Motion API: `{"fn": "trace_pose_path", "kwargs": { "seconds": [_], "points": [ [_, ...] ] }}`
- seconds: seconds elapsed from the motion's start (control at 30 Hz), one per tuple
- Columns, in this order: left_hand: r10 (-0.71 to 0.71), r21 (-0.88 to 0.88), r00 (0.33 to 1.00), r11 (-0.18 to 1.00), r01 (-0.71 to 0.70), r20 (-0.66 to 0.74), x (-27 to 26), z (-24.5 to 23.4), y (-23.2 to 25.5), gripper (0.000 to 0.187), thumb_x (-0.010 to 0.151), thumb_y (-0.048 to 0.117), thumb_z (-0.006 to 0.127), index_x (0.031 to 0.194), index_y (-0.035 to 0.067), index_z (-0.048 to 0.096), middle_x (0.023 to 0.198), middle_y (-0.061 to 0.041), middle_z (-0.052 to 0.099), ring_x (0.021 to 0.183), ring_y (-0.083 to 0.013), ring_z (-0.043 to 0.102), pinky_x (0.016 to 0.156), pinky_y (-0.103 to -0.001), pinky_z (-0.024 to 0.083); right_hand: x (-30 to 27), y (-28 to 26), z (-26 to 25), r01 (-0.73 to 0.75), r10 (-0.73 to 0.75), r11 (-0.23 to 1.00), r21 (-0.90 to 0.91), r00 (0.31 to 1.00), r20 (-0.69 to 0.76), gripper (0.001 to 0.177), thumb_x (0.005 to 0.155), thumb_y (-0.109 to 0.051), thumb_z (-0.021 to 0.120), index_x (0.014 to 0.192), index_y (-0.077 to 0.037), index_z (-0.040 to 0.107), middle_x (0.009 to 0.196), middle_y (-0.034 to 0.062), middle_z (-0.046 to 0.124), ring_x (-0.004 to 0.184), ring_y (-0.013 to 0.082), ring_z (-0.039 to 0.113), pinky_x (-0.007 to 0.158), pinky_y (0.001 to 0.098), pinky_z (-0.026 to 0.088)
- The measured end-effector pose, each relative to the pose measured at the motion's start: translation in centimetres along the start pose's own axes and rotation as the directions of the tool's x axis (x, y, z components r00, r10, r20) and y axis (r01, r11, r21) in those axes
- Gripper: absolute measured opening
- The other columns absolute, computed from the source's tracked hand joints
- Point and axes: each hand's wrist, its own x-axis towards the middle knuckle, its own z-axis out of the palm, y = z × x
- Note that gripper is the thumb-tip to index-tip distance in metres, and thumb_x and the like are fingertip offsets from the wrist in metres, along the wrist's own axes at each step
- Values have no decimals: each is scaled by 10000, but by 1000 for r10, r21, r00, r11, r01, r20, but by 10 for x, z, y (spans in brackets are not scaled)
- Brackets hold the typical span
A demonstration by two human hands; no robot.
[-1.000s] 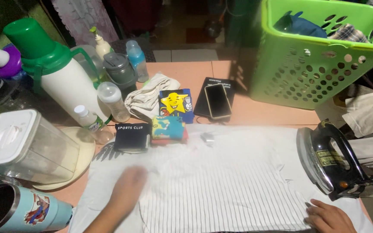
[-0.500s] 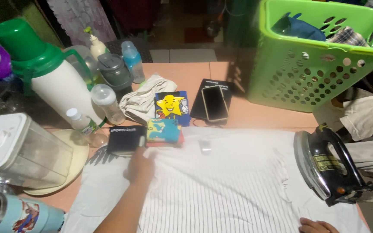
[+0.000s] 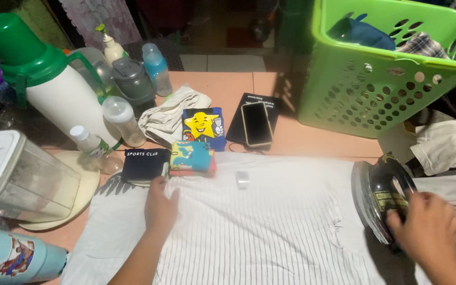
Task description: Iron and fold a yellow shirt and a striped shirt, then store them in a drawer.
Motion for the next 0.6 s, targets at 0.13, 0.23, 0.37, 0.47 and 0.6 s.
{"fn": "trace_pose_path", "kwargs": {
  "seconds": [0.13, 0.23, 0.37, 0.47, 0.6],
  "points": [
    [-146, 166, 988, 974, 153, -56, -24, -14, 21, 654, 851, 312, 738, 1400, 64, 484, 1306, -159, 649, 1206, -337, 626, 993, -422, 475, 47, 35, 62, -373, 346, 822, 432, 927, 142, 600, 761, -315, 806, 1224, 35, 654, 965, 253, 703, 801, 377, 698, 709, 468, 566],
    [-355, 259, 934, 899, 353, -41, -38, -28, 35, 822, 823, 467, 745, 1483, 91, 429, 1266, -132, 683, 1202, -322, 636, 1032, -480, 447, 74, 53, 99, -608, 379, 539, 582, 793, 478, 501, 853, -261, 782, 1215, 67, 668, 865, 267, 726, 722, 381, 705, 653, 477, 558],
    [-471, 495, 882, 772, 399, 23, -57, -39, 28, 963, 786, 673, 722, 1502, 106, 418, 1299, -135, 670, 1250, -335, 603, 1056, -544, 392, 83, 52, 112, -718, 393, 329, 614, 695, 602, 406, 913, -275, 778, 1110, 66, 680, 774, 268, 719, 669, 395, 696, 614, 512, 541],
    [-540, 658, 813, 697, 285, 219, -68, -54, 27, 846, 781, 713, 668, 1421, 184, 503, 1359, -46, 656, 1313, -265, 592, 1103, -532, 385, 65, 26, 37, -585, 418, 625, 517, 810, 410, 458, 983, -406, 790, 1044, 45, 746, 786, 265, 736, 685, 378, 700, 662, 481, 543],
    [-480, 617, 789, 769, 167, 384, -73, -63, -39, 714, 796, 614, 684, 1353, 186, 555, 1330, -28, 690, 1284, -263, 616, 1081, -471, 423, 33, 25, 26, -492, 374, 681, 542, 870, 321, 493, 955, -468, 793, 1053, 15, 779, 797, 244, 745, 687, 359, 721, 662, 453, 580]
  ]
}}
